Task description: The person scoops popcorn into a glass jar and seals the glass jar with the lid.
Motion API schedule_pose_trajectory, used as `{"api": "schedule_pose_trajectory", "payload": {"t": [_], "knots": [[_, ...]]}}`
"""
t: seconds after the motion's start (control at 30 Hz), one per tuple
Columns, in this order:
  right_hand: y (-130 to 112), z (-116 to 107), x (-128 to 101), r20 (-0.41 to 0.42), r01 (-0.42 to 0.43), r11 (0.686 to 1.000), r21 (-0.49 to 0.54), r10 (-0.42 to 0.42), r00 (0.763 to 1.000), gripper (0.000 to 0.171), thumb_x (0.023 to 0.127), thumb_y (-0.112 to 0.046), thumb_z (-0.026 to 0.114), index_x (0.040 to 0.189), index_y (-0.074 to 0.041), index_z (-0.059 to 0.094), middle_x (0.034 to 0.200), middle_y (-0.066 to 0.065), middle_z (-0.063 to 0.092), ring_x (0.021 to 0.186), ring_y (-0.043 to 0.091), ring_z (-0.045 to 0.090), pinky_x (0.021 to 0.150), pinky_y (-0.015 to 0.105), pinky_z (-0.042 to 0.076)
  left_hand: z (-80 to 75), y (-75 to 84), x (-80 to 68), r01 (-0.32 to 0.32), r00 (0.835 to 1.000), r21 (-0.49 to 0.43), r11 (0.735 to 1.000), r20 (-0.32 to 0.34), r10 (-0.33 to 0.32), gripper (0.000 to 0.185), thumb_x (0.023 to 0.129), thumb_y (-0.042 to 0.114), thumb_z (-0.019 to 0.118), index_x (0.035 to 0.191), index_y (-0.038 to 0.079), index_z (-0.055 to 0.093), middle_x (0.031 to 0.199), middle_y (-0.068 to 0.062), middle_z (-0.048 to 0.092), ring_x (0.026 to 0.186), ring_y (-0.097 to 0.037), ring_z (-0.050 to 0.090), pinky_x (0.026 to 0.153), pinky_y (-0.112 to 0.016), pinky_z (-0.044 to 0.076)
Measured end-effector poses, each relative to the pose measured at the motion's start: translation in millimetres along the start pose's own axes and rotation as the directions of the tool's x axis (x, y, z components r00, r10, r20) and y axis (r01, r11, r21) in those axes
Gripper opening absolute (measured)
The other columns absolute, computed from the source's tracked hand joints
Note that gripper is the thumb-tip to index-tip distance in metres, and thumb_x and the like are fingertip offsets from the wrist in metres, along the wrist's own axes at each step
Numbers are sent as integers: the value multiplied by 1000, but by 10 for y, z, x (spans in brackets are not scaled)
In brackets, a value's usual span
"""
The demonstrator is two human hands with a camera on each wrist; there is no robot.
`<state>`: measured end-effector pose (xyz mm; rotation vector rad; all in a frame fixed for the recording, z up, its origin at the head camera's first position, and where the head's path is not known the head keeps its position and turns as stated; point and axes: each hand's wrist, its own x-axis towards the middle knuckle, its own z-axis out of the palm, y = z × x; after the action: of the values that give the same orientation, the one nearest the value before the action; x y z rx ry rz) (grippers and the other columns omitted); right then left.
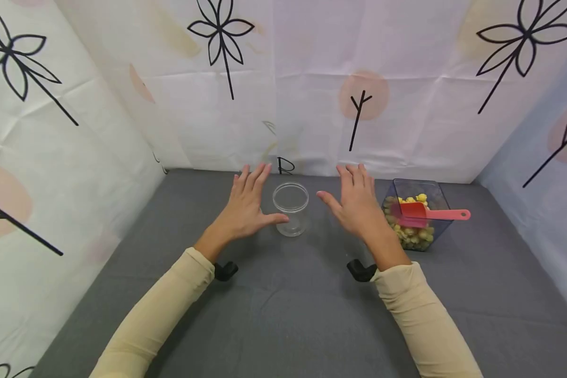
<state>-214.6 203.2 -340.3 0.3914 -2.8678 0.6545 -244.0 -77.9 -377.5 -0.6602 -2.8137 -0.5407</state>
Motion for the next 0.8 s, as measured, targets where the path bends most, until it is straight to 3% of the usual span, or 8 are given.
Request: {"api": "schedule_pose_trajectory", "payload": {"t": [0.23,0.43,0.8], "knots": [[34,-259,-94,-102,-6,999,31,9,995,74,103,-37,60,157,4,29,161,29,26,154,49,14,122,69,16,-79,273,80,-72,997,-20,997,-39,71,125,77,81,68,164,35,-9,174,5,1,161,-33,-9,128,-61,4],[130,-475,-244,-207,3,998,60,9,978,65,104,-25,60,154,5,33,159,31,30,153,48,21,121,67,21,-117,502,149,-122,992,-45,992,-42,120,124,78,79,69,164,35,-8,174,6,0,162,-29,-10,128,-61,4],[339,-759,-486,-329,-51,994,92,78,941,54,103,-23,59,147,6,46,154,30,41,144,50,35,115,67,28,-129,841,251,-182,982,-59,982,-55,178,122,80,76,69,164,34,-9,173,8,-2,162,-28,-9,130,-55,4]]}}
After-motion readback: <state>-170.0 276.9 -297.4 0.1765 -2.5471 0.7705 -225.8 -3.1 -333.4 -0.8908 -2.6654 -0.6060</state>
